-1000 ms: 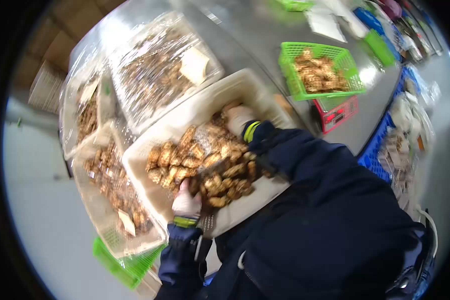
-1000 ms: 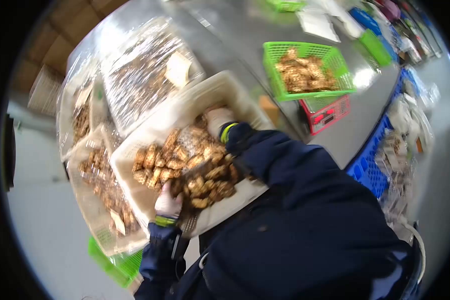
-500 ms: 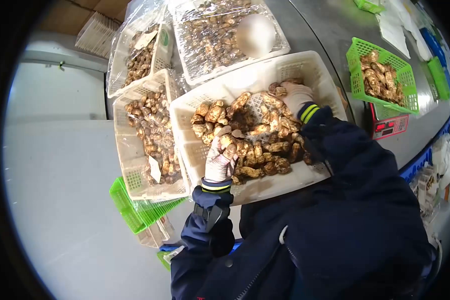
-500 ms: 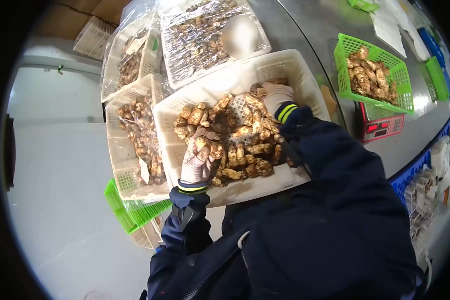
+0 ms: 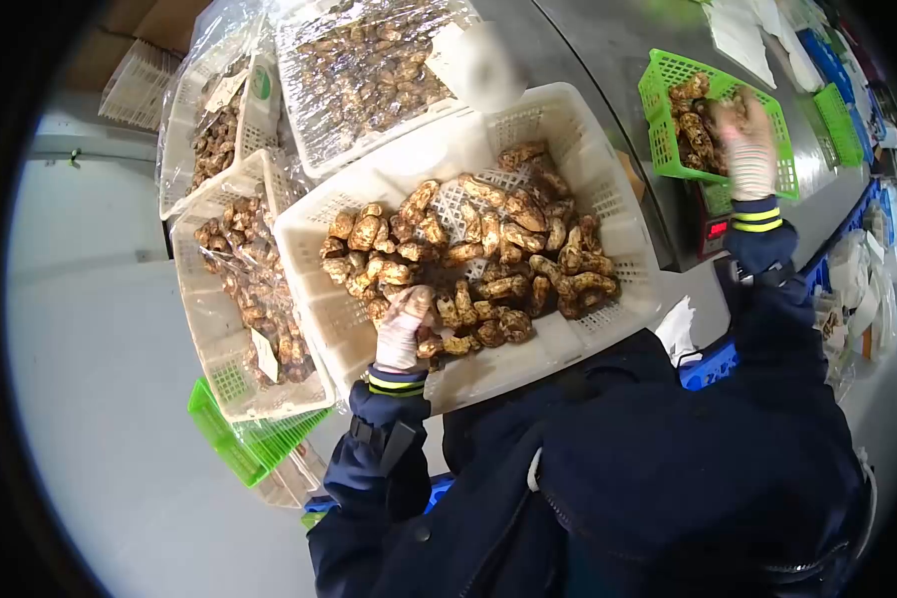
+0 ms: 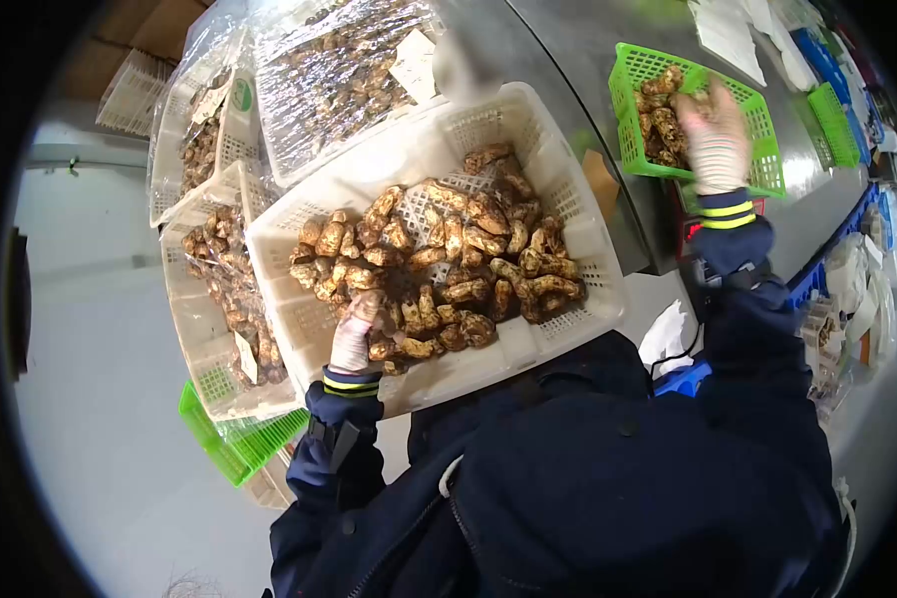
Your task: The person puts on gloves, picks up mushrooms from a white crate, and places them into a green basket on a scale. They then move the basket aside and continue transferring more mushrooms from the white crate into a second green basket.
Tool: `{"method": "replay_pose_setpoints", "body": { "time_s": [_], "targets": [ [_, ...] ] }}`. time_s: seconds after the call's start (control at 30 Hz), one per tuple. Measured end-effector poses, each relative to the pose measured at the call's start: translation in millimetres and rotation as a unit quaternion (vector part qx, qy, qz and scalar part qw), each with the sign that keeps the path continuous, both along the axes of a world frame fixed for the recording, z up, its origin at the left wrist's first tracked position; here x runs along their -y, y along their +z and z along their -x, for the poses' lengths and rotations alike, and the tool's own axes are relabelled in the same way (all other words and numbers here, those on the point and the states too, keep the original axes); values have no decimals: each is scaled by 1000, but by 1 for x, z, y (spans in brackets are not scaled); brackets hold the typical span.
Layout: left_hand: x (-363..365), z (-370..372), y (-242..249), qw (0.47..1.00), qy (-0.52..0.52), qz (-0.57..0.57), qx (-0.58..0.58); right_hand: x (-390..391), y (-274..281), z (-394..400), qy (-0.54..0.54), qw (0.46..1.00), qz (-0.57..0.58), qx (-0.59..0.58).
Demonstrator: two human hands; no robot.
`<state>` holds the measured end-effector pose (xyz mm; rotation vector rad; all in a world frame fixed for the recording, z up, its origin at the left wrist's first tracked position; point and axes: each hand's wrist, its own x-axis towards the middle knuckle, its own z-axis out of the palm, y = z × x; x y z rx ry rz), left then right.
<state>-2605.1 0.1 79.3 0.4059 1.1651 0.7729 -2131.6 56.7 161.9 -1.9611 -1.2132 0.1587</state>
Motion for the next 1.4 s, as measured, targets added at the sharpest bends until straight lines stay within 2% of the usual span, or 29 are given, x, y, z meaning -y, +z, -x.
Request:
{"method": "replay_pose_setpoints", "body": {
  "time_s": [0.03, 0.07, 0.1, 0.13, 0.17, 0.2, 0.3, 0.37, 0.47, 0.5, 0.53, 0.57, 0.6, 0.63, 0.7, 0.73, 0.77, 0.8, 0.83, 0.93, 1.03, 1.07, 1.1, 1.13, 1.17, 1.2, 1.23, 1.3, 1.4],
  "targets": [
    [-5, -4, -2, 997, -68, -20, -42, -4, 7, 37, 13, 997, 11, -70],
    [-7, -14, 9, 996, -80, -3, -49, 1, -17, 52, 145, 987, -43, -55],
    [-10, -26, 19, 994, -96, 13, -55, -5, -23, 80, 338, 921, 22, 191],
    [-11, -31, 10, 991, -123, -23, -49, -24, -41, 115, 358, 898, 250, -54],
    [-13, -36, 2, 986, -152, -61, -37, -24, -49, 146, 376, 911, 124, 115],
    [-14, -42, 2, 981, -170, -89, -38, -40, -83, 164, 352, 900, 258, 6],
    [-12, -48, -10, 970, -218, -87, -61, -53, -169, 206, 344, 823, 400, 211],
    [-14, -47, -17, 947, -257, -159, -107, -43, -155, 211, 327, 830, 408, 196],
    [-12, -45, -18, 960, -229, -54, -151, -38, -103, 218, 276, 848, 429, 143],
    [-13, -27, -60, 989, -145, -19, 10, -37, -86, 212, 275, 848, 430, 140],
    [-11, -35, -48, 938, -261, -171, -153, -39, -72, 200, 268, 873, 402, 70],
    [-9, -48, -33, 826, -357, -307, -310, -42, -67, 189, 266, 890, 371, -1],
    [-7, -54, -46, 893, -325, -215, -225, -51, -132, 168, 338, 915, 217, 48],
    [-18, -61, -52, 796, -428, -340, -261, -36, -107, 155, 314, 938, 88, 116],
    [-20, -75, -42, 642, -514, -384, -420, -31, -27, 140, 284, 920, 266, -37],
    [-17, -80, -48, 599, -506, -397, -477, -32, -42, 128, 322, 932, 165, -5],
    [-16, -83, -46, 567, -527, -367, -516, -28, -35, 123, 295, 935, 166, -106],
    [-15, -84, -48, 567, -523, -369, -518, -28, -34, 122, 352, 926, 124, 50],
    [-12, -83, -49, 565, -522, -372, -520, -26, -29, 123, 268, 930, 246, -55],
    [-14, -81, -44, 560, -552, -354, -506, -16, -39, 144, 336, 900, 276, -17],
    [-18, -69, -41, 591, -531, -334, -507, -14, -64, 170, 384, 867, 308, 80],
    [-19, -56, -44, 642, -478, -357, -482, -16, -73, 181, 379, 840, 371, 112],
    [-23, -46, -39, 643, -477, -355, -484, -19, -79, 194, 372, 809, 431, 143],
    [-27, -37, -34, 809, -402, -237, -358, -19, -85, 207, 373, 767, 487, 189],
    [-29, -27, -31, 924, -301, -105, -210, -15, -90, 220, 371, 719, 538, 235],
    [-25, -14, -36, 940, -214, -215, -155, -6, -95, 223, 375, 764, 464, 247],
    [-25, 5, -34, 969, -168, -177, -26, -5, -99, 225, 380, 761, 463, 249],
    [-32, 36, -18, 984, -174, -45, -4, -8, -103, 227, 348, 778, 449, 267],
    [-16, 38, 22, 987, -61, -89, 119, 3, -103, 220, 349, 792, 313, 390]
  ]
}}
